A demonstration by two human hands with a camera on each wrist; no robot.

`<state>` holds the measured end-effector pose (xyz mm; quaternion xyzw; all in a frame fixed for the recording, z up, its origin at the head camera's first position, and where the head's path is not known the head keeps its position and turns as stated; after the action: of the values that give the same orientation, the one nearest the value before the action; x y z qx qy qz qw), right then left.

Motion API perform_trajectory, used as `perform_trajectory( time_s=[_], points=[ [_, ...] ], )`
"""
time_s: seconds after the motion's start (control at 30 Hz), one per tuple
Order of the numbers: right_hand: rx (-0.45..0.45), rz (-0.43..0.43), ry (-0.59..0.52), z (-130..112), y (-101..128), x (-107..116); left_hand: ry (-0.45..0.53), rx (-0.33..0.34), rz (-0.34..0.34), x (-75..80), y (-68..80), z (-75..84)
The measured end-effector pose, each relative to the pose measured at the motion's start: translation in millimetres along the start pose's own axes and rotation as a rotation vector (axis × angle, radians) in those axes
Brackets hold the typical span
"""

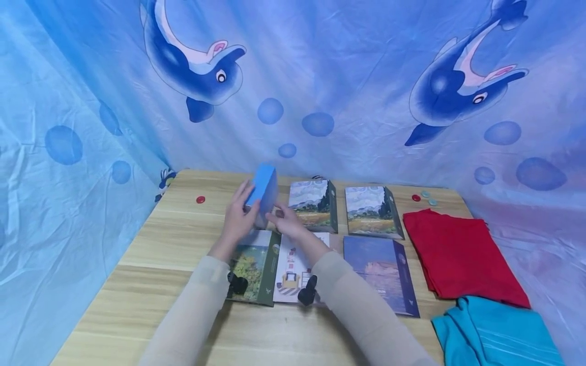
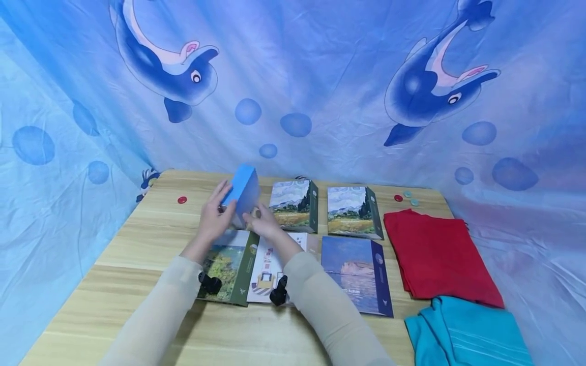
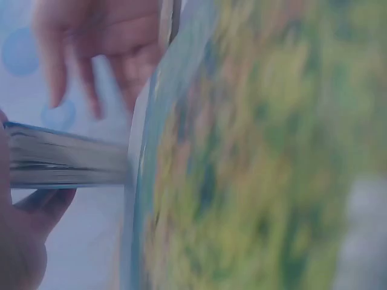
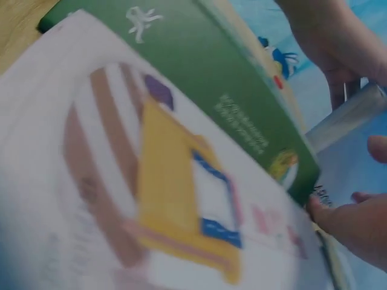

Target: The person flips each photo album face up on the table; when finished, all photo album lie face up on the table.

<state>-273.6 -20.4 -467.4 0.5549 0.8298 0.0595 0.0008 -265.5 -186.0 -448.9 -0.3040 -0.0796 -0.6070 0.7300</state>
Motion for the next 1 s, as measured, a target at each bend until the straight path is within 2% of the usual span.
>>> perform_trajectory(
  time_s=[0.07, 0.13, 0.33, 0.4, 0.47, 0.57, 0.77, 0.9, 1.0],
  points=[
    [-0.034, 0.02, 0.024, 5.1, 0.4, -1.8, 0.005, 0.052, -0.003, 5.2, 0.6, -8.5],
    [-0.05, 0.039, 0.023, 9.0, 0.6, -3.3, 0.004, 0.131, -0.018, 10.3, 2.2, -17.7],
    [-0.048, 0.042, 0.017, 9.0, 3.1, -4.5, -0.014, 0.389, -0.154, 18.0, 5.1, -37.1],
    [-0.038, 0.037, 0.039, 7.7, 3.3, -3.4, -0.024, 0.436, -0.203, 17.3, 4.2, -39.9],
    [-0.026, 0.033, 0.066, 6.6, 3.4, -2.5, -0.026, 0.449, -0.24, 15.2, 2.6, -42.2],
    [-0.015, 0.026, 0.067, 3.9, 5.0, 0.0, -0.062, 0.405, -0.254, 11.6, -0.1, -41.5],
    [0.031, 0.069, 0.075, -3.5, 9.2, 14.1, -0.196, 0.218, -0.189, 4.7, -7.4, -26.6],
    [0.083, 0.15, 0.126, -10.4, 12.9, 29.7, -0.188, 0.105, -0.198, -6.6, -11.6, -10.2],
    [0.106, 0.208, 0.169, -14.5, 16.8, 42.8, -0.179, 0.057, -0.226, -17.3, -11.9, 2.9]
  ],
)
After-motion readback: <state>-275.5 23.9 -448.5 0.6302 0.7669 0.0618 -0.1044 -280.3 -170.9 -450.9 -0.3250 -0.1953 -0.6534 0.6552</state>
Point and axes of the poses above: each hand's wrist, its own y-axis away from the middle knuckle, its own x-axis out of the back of the hand, z = x × y, the point moved 3 cm from there along -y, towards the middle knuckle, and after that the axes turned 6 degrees about x, right-handed, at the moved point
